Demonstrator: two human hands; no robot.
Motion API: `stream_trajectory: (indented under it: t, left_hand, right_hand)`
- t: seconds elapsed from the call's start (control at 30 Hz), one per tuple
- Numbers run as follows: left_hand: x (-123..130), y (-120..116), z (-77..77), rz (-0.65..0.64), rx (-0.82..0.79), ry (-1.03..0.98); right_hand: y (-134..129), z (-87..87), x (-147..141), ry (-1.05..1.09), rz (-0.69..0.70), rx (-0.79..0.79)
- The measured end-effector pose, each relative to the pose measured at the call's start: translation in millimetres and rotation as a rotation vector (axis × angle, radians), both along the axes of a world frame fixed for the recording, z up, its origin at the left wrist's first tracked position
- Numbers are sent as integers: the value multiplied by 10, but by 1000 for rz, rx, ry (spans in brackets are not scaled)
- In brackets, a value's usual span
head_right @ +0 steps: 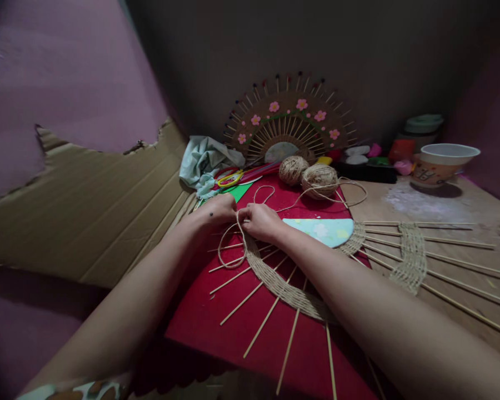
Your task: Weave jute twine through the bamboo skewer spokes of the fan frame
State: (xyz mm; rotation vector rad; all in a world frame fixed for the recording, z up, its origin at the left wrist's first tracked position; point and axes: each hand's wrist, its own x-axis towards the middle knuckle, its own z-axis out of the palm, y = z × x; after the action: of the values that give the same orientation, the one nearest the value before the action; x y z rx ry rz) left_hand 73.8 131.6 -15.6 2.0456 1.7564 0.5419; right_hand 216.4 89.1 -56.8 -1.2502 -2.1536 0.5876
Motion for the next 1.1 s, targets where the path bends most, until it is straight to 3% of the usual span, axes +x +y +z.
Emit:
stream_trajectory:
  t: [0.17,0.3,0.33,0.43,0.53,0.7,0.9,1.1]
  left_hand:
    - [-250,28,283,45,66,182]
    - [-659,17,546,235,157,314]
    - [-728,5,569,246,114,398]
    - [-808,-33,503,214,2,490]
    - [-780,-48,305,173,-73,522]
    - [-785,-69,66,157,-81,559]
    - [-702,-169,163,89,-3,468]
    - [-501,-356,135,-102,-44,120]
  right_hand:
    - [3,1,0,-17,-5,10]
    - [13,9,1,-15,-4,3]
    - [15,12,1,-14,-3,1]
    - [18,18,6,-10,6,-4]
    - [21,14,11,-7,16,-5]
    - [35,1,12,-1,24,-8]
    - [42,18,14,17,42,-27]
    - [34,28,15,45,43,-35]
